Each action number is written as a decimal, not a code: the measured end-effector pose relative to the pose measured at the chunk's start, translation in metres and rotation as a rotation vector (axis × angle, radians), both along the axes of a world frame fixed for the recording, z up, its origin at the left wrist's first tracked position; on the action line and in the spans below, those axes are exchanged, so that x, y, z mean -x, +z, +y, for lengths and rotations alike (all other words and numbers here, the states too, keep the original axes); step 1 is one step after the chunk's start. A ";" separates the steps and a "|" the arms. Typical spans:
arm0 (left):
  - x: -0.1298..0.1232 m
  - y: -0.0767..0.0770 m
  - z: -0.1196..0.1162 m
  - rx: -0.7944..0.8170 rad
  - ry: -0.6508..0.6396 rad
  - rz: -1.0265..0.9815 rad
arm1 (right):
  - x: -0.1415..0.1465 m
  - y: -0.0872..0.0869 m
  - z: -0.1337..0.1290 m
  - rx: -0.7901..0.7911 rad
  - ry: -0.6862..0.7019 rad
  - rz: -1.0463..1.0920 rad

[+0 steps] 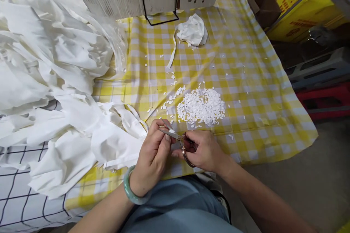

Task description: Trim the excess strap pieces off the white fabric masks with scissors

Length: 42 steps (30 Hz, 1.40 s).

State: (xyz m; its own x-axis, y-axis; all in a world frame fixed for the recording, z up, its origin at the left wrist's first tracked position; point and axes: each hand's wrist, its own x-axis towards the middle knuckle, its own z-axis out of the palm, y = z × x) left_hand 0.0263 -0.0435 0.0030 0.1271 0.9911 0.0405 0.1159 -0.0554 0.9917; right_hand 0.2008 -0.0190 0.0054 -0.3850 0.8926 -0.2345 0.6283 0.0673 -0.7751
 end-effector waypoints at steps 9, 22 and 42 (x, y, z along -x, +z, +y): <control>-0.021 0.000 0.019 0.021 -0.164 0.050 | -0.037 -0.008 -0.012 0.231 -0.258 0.035; 0.073 0.042 -0.018 -0.045 0.096 0.279 | 0.002 -0.006 -0.013 0.349 -0.225 0.739; 0.141 0.059 -0.073 0.077 0.074 0.232 | 0.002 -0.014 -0.029 0.074 0.053 0.278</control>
State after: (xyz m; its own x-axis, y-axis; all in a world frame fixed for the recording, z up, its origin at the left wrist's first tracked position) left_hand -0.1150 -0.1165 0.0619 0.0508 0.9971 -0.0569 0.3415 0.0362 0.9392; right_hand 0.1988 -0.0476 -0.0086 -0.4892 0.8539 -0.1776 0.3884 0.0310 -0.9210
